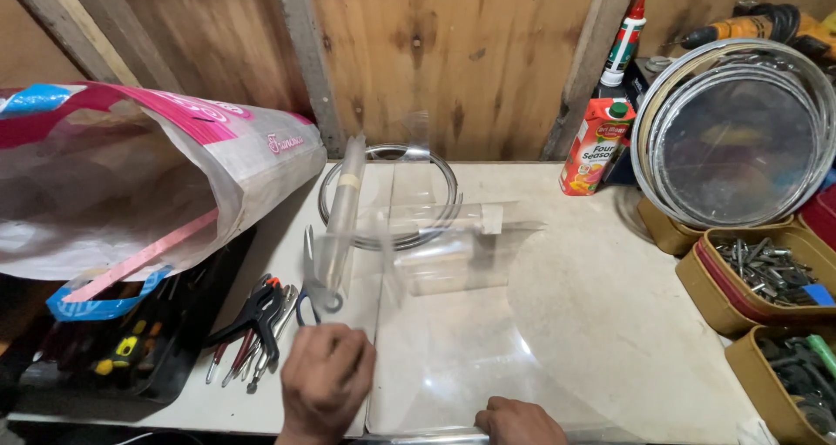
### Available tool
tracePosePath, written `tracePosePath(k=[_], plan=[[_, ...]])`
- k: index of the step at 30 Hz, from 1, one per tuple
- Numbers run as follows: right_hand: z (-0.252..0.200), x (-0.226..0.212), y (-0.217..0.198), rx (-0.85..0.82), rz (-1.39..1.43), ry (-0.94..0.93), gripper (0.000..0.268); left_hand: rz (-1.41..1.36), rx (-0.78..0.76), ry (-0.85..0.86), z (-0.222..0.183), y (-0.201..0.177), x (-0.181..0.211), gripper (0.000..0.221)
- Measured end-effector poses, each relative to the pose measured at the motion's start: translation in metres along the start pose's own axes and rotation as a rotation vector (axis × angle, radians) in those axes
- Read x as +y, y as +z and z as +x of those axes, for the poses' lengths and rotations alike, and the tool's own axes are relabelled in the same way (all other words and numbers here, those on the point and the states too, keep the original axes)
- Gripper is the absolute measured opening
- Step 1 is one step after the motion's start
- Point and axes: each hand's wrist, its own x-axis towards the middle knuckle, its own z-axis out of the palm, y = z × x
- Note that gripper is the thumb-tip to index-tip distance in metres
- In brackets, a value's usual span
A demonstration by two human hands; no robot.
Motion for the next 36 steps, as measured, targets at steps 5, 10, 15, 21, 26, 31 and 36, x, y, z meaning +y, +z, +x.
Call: tracePosePath(k=[5, 10, 15, 21, 26, 31, 36], plan=[[0.0, -0.002, -0.002, -0.009, 0.017, 0.028, 0.014, 0.153, -0.181, -0.243, -0.017, 0.018, -0.021, 0.04], [0.0, 0.0, -0.007, -0.048, -0.013, -0.016, 0.013, -0.24, -0.297, -0.14, -0.1, 0.07, 0.02, 0.058], [-0.02, -0.012, -0.035, -0.007, 0.101, 0.08, 0.01, -0.07, -1.369, -0.194, -0.184, 0.106, 0.076, 0.032], [0.016, 0.016, 0.007, 0.309, -0.163, -0.038, 0.014, -0.189, -1.191, -0.102, -0.134, 0.097, 0.051, 0.021], [0.015, 0.015, -0.005, 0.376, -0.149, -0.19, 0.02, -0.098, -1.23, -0.13, -0.066, 0.078, 0.051, 0.017], [0.002, -0.004, -0.025, 0.312, -0.112, -0.114, 0.02, -0.174, -1.332, -0.065, -0.115, 0.089, 0.032, 0.039], [0.044, 0.026, 0.027, 0.737, -0.295, -0.534, 0.015, -0.292, -1.619, -0.47, -0.027, 0.029, 0.04, 0.018]])
